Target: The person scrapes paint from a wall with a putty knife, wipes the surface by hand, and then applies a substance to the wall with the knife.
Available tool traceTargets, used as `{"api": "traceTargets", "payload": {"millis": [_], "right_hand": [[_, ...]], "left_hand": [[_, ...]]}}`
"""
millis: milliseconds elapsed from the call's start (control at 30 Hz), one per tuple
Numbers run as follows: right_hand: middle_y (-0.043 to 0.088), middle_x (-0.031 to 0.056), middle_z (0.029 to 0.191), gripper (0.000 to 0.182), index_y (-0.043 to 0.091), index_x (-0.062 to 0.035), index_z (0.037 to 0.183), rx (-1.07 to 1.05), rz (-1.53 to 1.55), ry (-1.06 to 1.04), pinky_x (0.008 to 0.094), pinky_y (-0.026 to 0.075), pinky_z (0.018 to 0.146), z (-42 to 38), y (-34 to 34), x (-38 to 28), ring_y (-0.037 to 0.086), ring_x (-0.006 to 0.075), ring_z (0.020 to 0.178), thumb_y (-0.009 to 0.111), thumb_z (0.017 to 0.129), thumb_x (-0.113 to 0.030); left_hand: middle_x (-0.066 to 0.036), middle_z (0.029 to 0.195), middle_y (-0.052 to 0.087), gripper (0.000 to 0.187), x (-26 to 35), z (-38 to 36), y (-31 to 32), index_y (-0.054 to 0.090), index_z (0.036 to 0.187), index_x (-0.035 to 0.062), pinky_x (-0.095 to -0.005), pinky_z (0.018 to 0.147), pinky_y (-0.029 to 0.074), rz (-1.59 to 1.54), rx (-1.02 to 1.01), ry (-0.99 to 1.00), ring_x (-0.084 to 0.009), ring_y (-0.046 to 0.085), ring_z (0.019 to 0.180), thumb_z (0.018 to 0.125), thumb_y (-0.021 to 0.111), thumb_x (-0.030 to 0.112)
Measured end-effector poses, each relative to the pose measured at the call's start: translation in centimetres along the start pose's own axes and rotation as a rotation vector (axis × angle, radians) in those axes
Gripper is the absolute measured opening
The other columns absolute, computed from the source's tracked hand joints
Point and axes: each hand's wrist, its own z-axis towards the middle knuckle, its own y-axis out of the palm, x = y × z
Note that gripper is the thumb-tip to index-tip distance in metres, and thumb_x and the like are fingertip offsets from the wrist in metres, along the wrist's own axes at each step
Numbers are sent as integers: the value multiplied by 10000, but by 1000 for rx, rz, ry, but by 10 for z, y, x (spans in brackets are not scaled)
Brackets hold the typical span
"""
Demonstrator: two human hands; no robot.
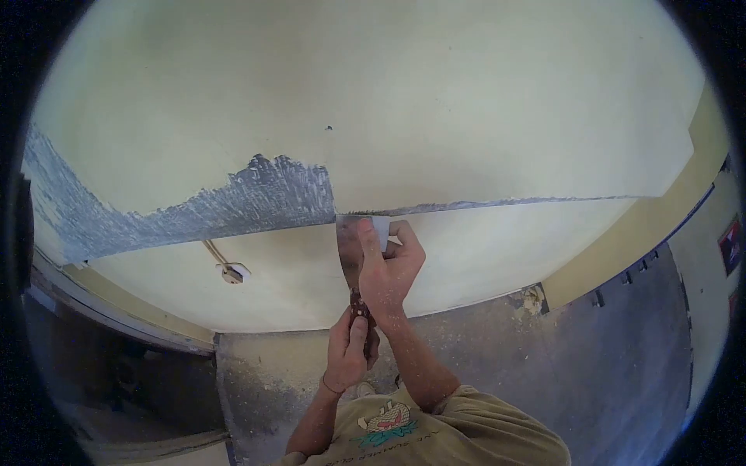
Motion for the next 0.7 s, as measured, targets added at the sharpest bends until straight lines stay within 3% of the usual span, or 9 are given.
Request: {"api": "traceTargets", "payload": {"millis": [267, 333, 500, 567, 700], "right_hand": [[573, 17, 561, 217, 567, -23, 782, 39, -92, -99, 206, 269, 393, 8, 1, 0, 458, 30, 444, 696, 882, -165], [578, 16, 569, 204, 581, -16, 792, 40, -68, -97, 202, 271, 399, 5, 4, -3, 458, 25, 455, 696, 880, -159], [584, 8, 580, 194, 595, -5, 796, 25, -33, -93, 198, 267, 407, 4, 2, -5, 444, 12, 472, 693, 881, -149], [616, 56, 623, 206, 580, 13, 785, 0, -72, -121, 209, 424, 473, 5, 6, -13, 571, 63, 550, 685, 883, -134], [601, 41, 604, 191, 586, 12, 787, 7, -144, -118, 215, 411, 457, 9, 3, -22, 547, 51, 530, 677, 882, -126]], "left_hand": [[6, 619, 479, 258, 3, 5, 9, 490, 982, -2, -244, 439, 349, 16, -16, 16, -63, 440, 489, 1005, 407, 242], [5, 600, 482, 327, 3, 4, 4, 485, 1027, 4, -217, 360, 332, -17, -37, 31, -57, 413, 405, 1018, 384, 316], [0, 572, 466, 331, 12, -3, 2, 468, 951, 27, -219, 351, 322, 23, -15, 10, -59, 409, 395, 1020, 387, 340], [0, 560, 459, 336, 17, -1, 4, 462, 933, 31, -221, 348, 317, 1, -31, 6, -60, 404, 389, 1022, 381, 346], [24, 594, 463, 265, 19, 5, 15, 487, 969, 16, -221, 385, 316, -66, -1, -11, -47, 402, 439, 1016, 413, 267]]}}
